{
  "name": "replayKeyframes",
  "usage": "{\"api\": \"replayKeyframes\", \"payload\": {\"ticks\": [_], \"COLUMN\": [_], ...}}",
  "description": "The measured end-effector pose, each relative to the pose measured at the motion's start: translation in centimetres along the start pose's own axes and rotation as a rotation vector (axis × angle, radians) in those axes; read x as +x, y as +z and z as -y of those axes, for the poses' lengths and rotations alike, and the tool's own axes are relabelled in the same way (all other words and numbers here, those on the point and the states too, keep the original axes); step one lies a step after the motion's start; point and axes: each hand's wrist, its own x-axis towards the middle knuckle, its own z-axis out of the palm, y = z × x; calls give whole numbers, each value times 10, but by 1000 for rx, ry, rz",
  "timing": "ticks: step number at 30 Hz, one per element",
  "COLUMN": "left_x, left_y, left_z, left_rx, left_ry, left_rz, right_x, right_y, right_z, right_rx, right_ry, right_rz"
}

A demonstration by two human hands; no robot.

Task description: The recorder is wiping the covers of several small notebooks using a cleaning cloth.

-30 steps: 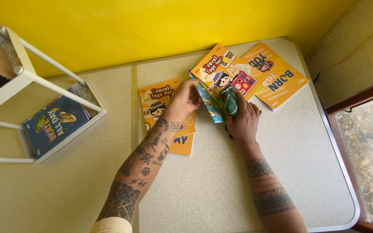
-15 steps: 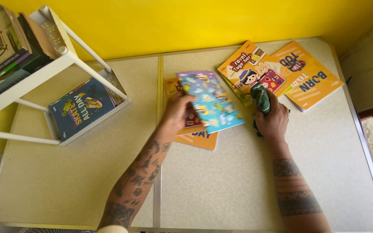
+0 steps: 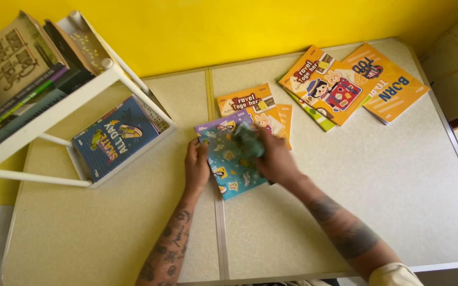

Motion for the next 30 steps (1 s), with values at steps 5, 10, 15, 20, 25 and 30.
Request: {"api": "replayKeyframes", "payload": {"ticks": [5,10,15,20,25,30], "left_x": [-13,-22,-19,-23,-23,-24], "left_y": [4,0,4,5,2,1], "left_z": [-2,-17,-16,-28,-36,-50], "left_rx": [58,153,104,215,120,97], "left_ry": [134,206,143,107,160,168], "left_rz": [-87,-112,-104,-141,-108,-87], "right_x": [30,52,42,11,15,53], "right_y": [55,79,80,70,73,90], "right_z": [33,38,44,52,50,32], "right_rx": [-117,-143,-200,-290,-317,-394], "right_ry": [-200,-256,-190,-224,-188,-90], "right_rz": [2,-80,-108,-84,-95,-186]}}
